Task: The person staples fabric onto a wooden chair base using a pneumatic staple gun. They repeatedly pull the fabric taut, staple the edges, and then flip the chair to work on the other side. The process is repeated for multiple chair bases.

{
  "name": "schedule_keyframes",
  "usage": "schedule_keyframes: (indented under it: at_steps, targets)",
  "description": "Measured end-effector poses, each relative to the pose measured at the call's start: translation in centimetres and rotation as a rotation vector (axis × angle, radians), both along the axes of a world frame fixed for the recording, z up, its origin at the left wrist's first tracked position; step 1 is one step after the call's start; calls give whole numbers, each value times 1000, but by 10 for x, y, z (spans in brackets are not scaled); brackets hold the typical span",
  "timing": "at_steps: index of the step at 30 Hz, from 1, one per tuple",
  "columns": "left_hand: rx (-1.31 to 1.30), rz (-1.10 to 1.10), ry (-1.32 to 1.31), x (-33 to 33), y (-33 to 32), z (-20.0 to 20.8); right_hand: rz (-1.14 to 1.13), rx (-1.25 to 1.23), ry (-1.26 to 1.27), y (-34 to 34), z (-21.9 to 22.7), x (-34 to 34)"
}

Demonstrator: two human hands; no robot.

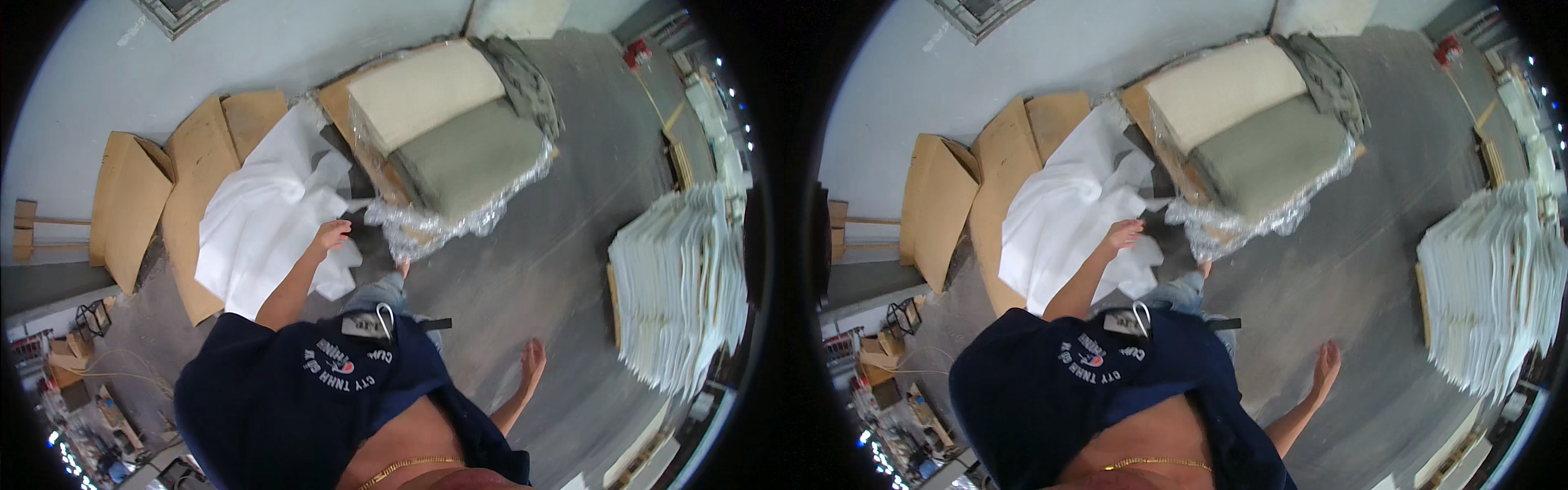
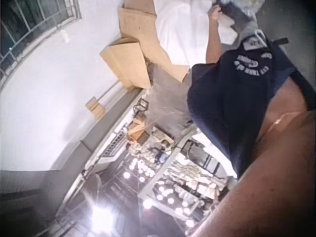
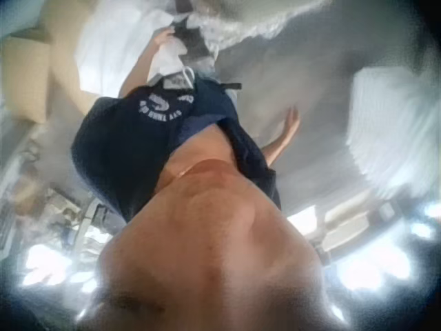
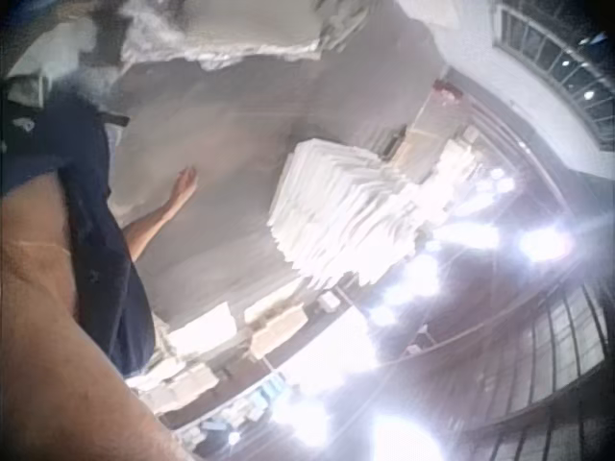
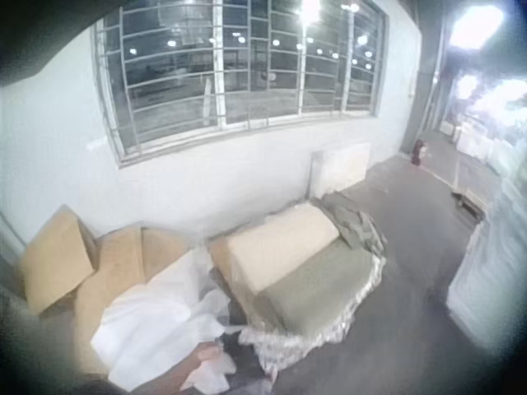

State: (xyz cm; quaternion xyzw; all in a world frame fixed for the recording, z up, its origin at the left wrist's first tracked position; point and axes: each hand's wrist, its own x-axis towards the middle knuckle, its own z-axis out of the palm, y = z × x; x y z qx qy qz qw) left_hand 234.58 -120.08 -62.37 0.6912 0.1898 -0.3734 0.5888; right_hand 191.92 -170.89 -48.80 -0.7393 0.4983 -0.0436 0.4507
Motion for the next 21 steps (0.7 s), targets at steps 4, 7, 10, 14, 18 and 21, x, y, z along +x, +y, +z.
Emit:
schedule_keyframes:
  at_steps: [4, 7, 10, 14, 18, 21]
  targets:
    - [142, 179, -219, 133, -50, -71, 53, 428, -247, -30, -61, 67]
    - [342, 332, -117, 214, -76, -125, 481, 504, 155, -26, -54, 147]
    - [211, 495, -72, 284, -109, -162, 534, 478, 427, -49, -67, 175]
    - [46, 668, -77, 354, -171, -186, 737, 478, 667, -119, -136, 194]
    - [-199, 713, -86, 386, -187, -208, 519, 465, 617, -163, -110, 246]
    - [-286, 759, -20, 391, -195, -199, 457, 460, 612, -184, -95, 293]
